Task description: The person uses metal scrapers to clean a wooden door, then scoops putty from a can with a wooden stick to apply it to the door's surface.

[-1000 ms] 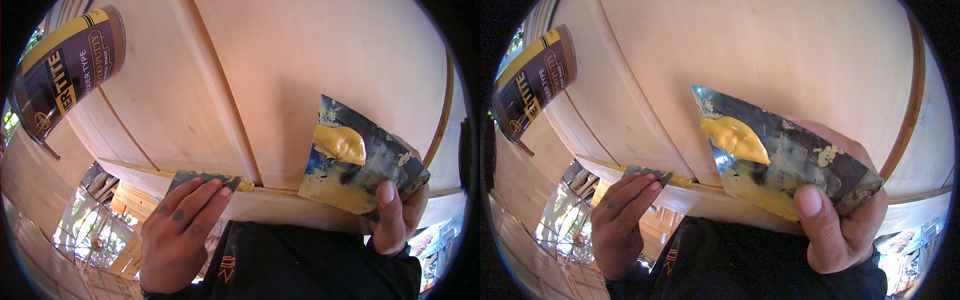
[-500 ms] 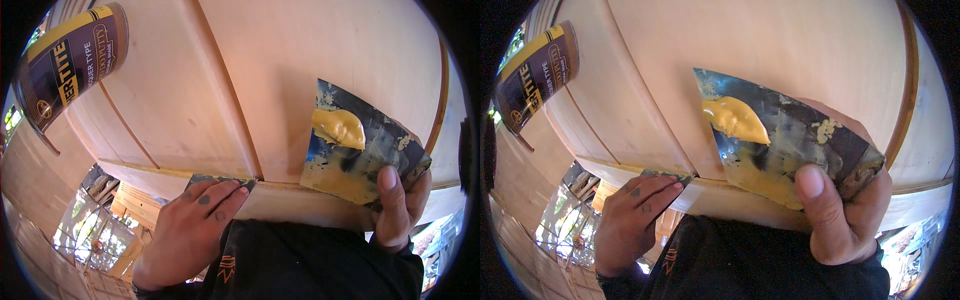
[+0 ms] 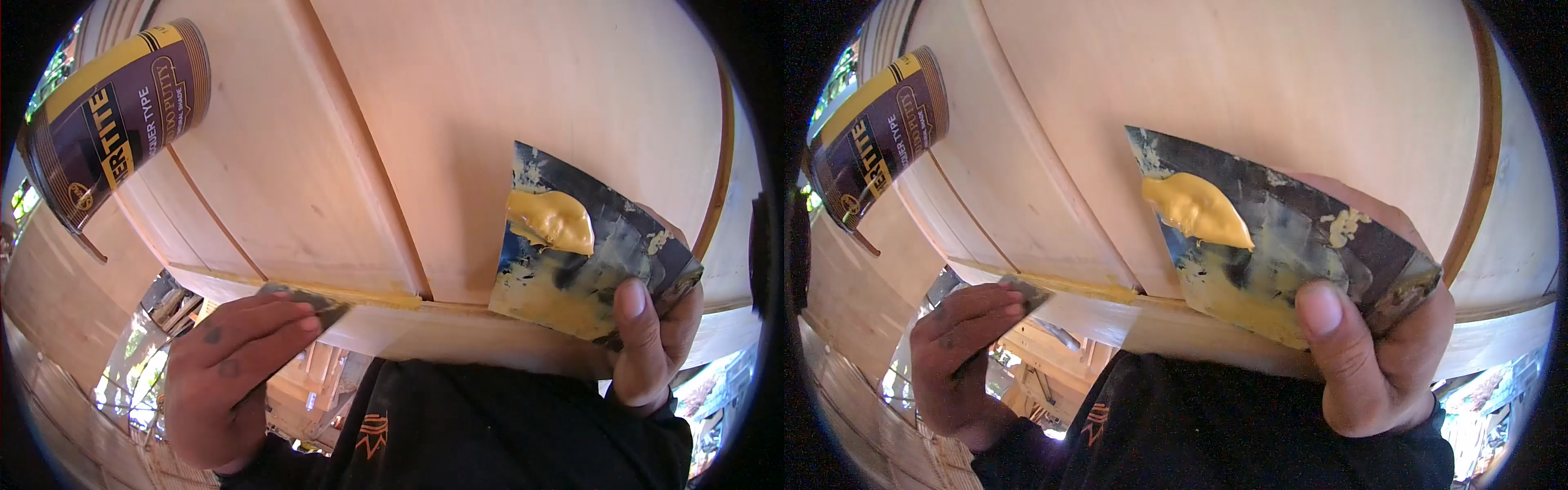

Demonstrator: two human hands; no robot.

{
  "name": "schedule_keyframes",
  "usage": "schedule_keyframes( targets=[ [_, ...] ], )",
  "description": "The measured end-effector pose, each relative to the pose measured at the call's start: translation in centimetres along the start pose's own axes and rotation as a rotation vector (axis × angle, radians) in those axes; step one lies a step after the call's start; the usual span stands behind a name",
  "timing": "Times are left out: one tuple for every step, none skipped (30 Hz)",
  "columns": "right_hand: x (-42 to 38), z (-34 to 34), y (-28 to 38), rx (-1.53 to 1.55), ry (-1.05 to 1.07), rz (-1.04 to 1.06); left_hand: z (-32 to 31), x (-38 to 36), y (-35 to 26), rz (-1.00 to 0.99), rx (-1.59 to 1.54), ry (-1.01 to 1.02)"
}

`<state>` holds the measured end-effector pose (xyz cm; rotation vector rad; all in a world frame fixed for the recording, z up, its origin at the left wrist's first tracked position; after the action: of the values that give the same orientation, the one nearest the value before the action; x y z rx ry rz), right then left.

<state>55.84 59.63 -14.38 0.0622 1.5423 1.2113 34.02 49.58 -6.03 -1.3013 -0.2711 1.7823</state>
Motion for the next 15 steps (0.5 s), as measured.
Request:
schedule_keyframes(
  targets=[
    [0.0,0.0,0.1,0.007,-0.004,-0.001,0.7,-0.3,-0.3,-0.015,0.049,-0.084],
    [0.0,0.0,0.1,0.022,-0.001,-0.003,0.8,-0.8,-0.2,-0.001,0.002,-0.145],
    [0.1,0.0,0.1,0.036,0.001,-0.005,0.7,-1.2,-0.3,-0.024,0.004,-0.195],
    [0.1,-0.1,0.0,0.058,0.008,-0.008,0.6,-1.5,-0.6,-0.047,0.007,-0.246],
    [0.1,-0.3,0.0,0.091,0.023,-0.014,0.4,-1.7,-0.7,-0.074,0.01,-0.298],
    [0.1,-0.4,0.0,0.125,0.038,-0.02,0.2,-1.9,-1.1,-0.124,0.009,-0.368],
    [0.1,-0.6,0.0,0.171,0.06,-0.028,-0.3,-2.1,-1.4,-0.178,0.009,-0.44],
    [0.0,-0.8,-0.1,0.215,0.095,-0.046,-0.8,-2.3,-1.8,-0.235,0.007,-0.511],
    [0.0,-1.0,-0.2,0.258,0.129,-0.065,-1.6,-2.4,-2.5,-0.326,0.059,-0.543],
    [0.0,-1.2,-0.3,0.298,0.172,-0.092,-2.4,-2.6,-3.1,-0.415,0.066,-0.524],
    [0.1,-1.3,-0.4,0.338,0.21,-0.111,-3.2,-2.8,-3.7,-0.514,0.075,-0.507],
    [0.2,-1.9,-0.4,0.479,0.263,-0.056,-3.9,-3.1,-4.3,-0.623,0.071,-0.53],
    [0.2,-2.0,-0.2,0.491,0.272,-0.047,-4.8,-3.6,-4.7,-0.717,0.071,-0.643],
    [0.2,-2.1,0.1,0.505,0.284,-0.038,-6.0,-4.2,-4.7,-0.901,0.006,-0.783],
    [0.1,-2.4,0.1,0.521,0.296,-0.03,-6.6,-5.2,-4.5,-1.086,-0.064,-0.917]
  ],
)
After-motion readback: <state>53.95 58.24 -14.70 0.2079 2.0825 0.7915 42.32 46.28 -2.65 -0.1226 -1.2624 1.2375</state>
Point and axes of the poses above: each hand's wrist, its own x-axis towards the middle knuckle, its own z-axis out of the back of the hand, y = z × x, the point moved 8 cm from there along x, towards the middle knuckle, and after that the axes turned 14 degrees about -x, right-handed, at the moved point
